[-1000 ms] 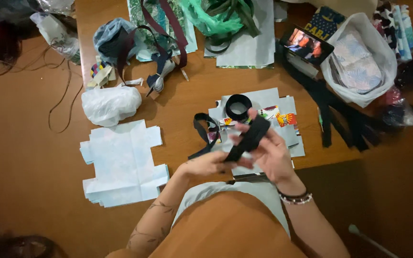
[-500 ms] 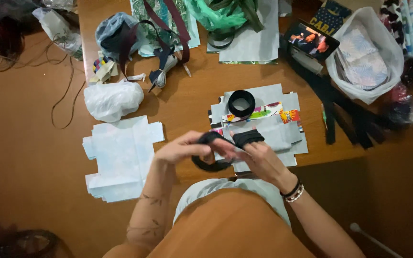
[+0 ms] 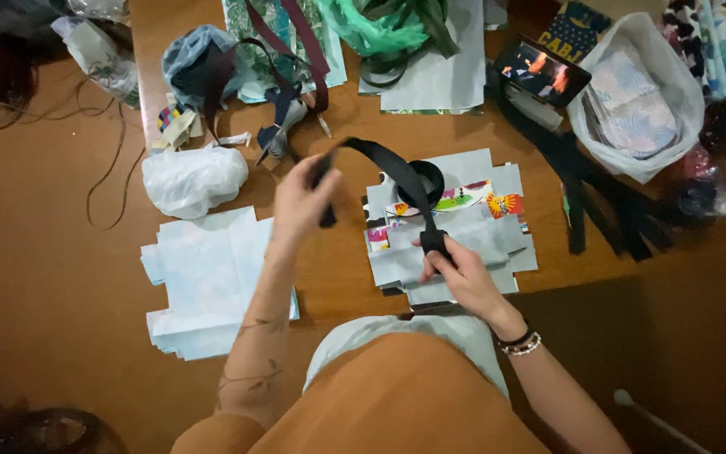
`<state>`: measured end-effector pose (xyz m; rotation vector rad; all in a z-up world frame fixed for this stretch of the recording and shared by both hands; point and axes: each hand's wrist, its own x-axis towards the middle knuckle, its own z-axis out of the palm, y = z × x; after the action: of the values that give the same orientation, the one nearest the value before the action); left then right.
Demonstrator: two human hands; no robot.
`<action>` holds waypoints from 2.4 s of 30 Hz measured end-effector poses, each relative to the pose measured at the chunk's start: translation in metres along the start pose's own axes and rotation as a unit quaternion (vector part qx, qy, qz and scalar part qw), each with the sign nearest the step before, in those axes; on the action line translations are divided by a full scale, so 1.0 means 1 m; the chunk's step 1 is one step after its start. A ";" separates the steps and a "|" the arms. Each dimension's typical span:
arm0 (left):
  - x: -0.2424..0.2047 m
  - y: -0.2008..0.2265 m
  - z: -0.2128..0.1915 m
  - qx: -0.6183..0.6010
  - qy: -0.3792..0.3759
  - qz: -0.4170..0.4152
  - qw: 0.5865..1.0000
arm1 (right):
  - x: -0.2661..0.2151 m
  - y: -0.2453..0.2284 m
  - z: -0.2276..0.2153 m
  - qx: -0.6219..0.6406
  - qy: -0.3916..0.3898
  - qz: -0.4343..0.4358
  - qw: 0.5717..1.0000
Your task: Organizing and arranging fabric pieces and straps on a template for sewing
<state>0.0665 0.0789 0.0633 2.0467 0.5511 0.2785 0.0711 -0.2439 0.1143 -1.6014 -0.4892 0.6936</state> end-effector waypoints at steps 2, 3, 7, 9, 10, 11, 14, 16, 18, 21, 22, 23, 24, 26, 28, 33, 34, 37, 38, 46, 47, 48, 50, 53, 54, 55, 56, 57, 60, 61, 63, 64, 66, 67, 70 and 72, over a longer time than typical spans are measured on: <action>-0.024 0.025 0.022 -0.010 -0.051 0.148 0.988 | 0.001 -0.014 0.001 -0.003 -0.025 0.010 1.000; -0.034 0.037 0.033 -0.020 -0.098 0.294 0.951 | 0.003 -0.022 0.001 -0.007 -0.050 0.019 0.999; -0.074 0.090 0.047 -0.143 -0.289 0.317 0.892 | 0.019 -0.003 -0.010 0.013 -0.136 0.072 0.988; -0.072 0.080 0.064 -0.350 -0.407 0.202 0.819 | 0.031 0.004 -0.019 0.033 -0.159 0.066 0.984; -0.071 0.082 0.065 -0.351 -0.408 0.203 0.818 | 0.036 -0.002 -0.021 0.033 -0.158 0.067 0.985; -0.068 0.084 0.067 -0.336 -0.388 0.188 0.837 | 0.041 -0.007 -0.022 0.054 -0.144 0.072 0.985; -0.062 0.087 0.068 -0.238 -0.318 0.169 0.902 | 0.059 -0.005 -0.034 0.072 -0.096 0.077 0.990; -0.057 0.078 0.076 -0.150 -0.262 0.163 0.939 | 0.077 -0.003 -0.051 0.069 -0.063 0.073 0.993; -0.053 0.056 0.090 -0.124 -0.224 0.109 0.960 | 0.101 -0.003 -0.075 -0.119 0.027 0.073 0.990; -0.054 0.063 0.089 -0.135 -0.233 0.055 0.962 | 0.139 0.031 -0.125 -0.456 0.243 -0.017 0.856; -0.055 0.063 0.091 -0.134 -0.234 0.049 0.962 | 0.147 0.029 -0.135 -0.454 0.240 -0.012 0.858; -0.056 0.063 0.092 -0.125 -0.243 0.042 0.961 | 0.154 0.028 -0.145 -0.520 0.243 0.009 0.819; -0.055 0.064 0.094 -0.116 -0.251 0.037 0.960 | 0.165 0.026 -0.156 -0.583 0.247 0.028 0.774; -0.056 0.064 0.093 -0.116 -0.248 0.027 0.961 | 0.181 0.052 -0.175 -0.617 0.245 0.039 0.747; -0.055 0.066 0.092 -0.116 -0.247 0.018 0.962 | 0.190 0.068 -0.189 -0.651 0.243 0.050 0.718; -0.054 0.068 0.094 -0.133 -0.242 0.014 0.961 | 0.204 0.096 -0.211 -0.709 0.264 -0.002 0.654; -0.053 0.068 0.094 -0.133 -0.240 0.011 0.962 | 0.206 0.100 -0.213 -0.709 0.261 -0.004 0.655; -0.051 0.070 0.096 -0.130 -0.230 0.012 0.964 | 0.210 0.099 -0.214 -0.712 0.257 -0.010 0.653; -0.051 0.072 0.095 -0.134 -0.227 0.006 0.965 | 0.209 0.090 -0.211 -0.705 0.241 0.013 0.667; -0.047 0.075 0.096 -0.147 -0.246 -0.003 0.958 | 0.200 0.071 -0.191 -0.685 0.239 0.004 0.689; -0.047 0.072 0.097 -0.144 -0.249 0.003 0.958 | 0.194 0.061 -0.181 -0.633 0.228 -0.001 0.740; -0.046 0.071 0.099 -0.142 -0.251 0.009 0.957 | 0.188 0.050 -0.171 -0.577 0.216 -0.007 0.787; -0.048 0.074 0.094 -0.141 -0.252 0.014 0.957 | 0.173 0.067 -0.153 -0.454 0.175 0.056 0.872; -0.046 0.074 0.090 -0.140 -0.257 0.033 0.956 | 0.140 0.034 -0.109 -0.152 0.015 0.148 0.977; -0.046 0.073 0.089 -0.140 -0.259 0.046 0.955 | 0.127 0.014 -0.090 0.021 -0.099 0.170 0.980; -0.047 0.073 0.086 -0.140 -0.259 0.047 0.954 | 0.120 0.017 -0.083 0.020 -0.099 0.170 0.980; -0.047 0.074 0.083 -0.141 -0.275 0.071 0.949 | 0.113 0.020 -0.077 0.073 -0.135 0.167 0.974; -0.047 0.075 0.080 -0.142 -0.289 0.095 0.942 | 0.106 0.023 -0.071 0.126 -0.170 0.163 0.964; -0.044 0.103 0.064 -0.143 -0.307 0.149 0.929 | 0.083 0.065 -0.055 0.198 -0.194 0.218 0.936; -0.048 0.102 0.063 -0.143 -0.307 0.151 0.929 | 0.077 0.060 -0.051 0.197 -0.194 0.217 0.936; -0.052 0.098 0.059 -0.139 -0.329 0.188 0.915 | 0.067 0.050 -0.044 0.294 -0.193 0.261 0.899; -0.055 0.102 0.055 -0.139 -0.329 0.191 0.914 | 0.062 0.056 -0.044 0.292 -0.192 0.259 0.900; -0.062 0.109 0.047 -0.150 -0.351 0.220 0.898 | 0.049 0.069 -0.043 0.373 -0.218 0.272 0.860; -0.065 0.105 0.047 -0.149 -0.351 0.222 0.897 | 0.045 0.064 -0.040 0.372 -0.217 0.270 0.861; -0.072 0.099 0.047 -0.154 -0.369 0.232 0.886 | 0.035 0.048 -0.031 0.380 -0.188 0.257 0.869; -0.075 0.101 0.048 -0.176 -0.331 0.211 0.903 | 0.029 0.037 -0.024 0.416 -0.110 0.229 0.873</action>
<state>0.0477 -0.0381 0.1272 1.7348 -0.3474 -0.0765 0.1057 -0.2470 0.0749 -0.8048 0.0677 1.2504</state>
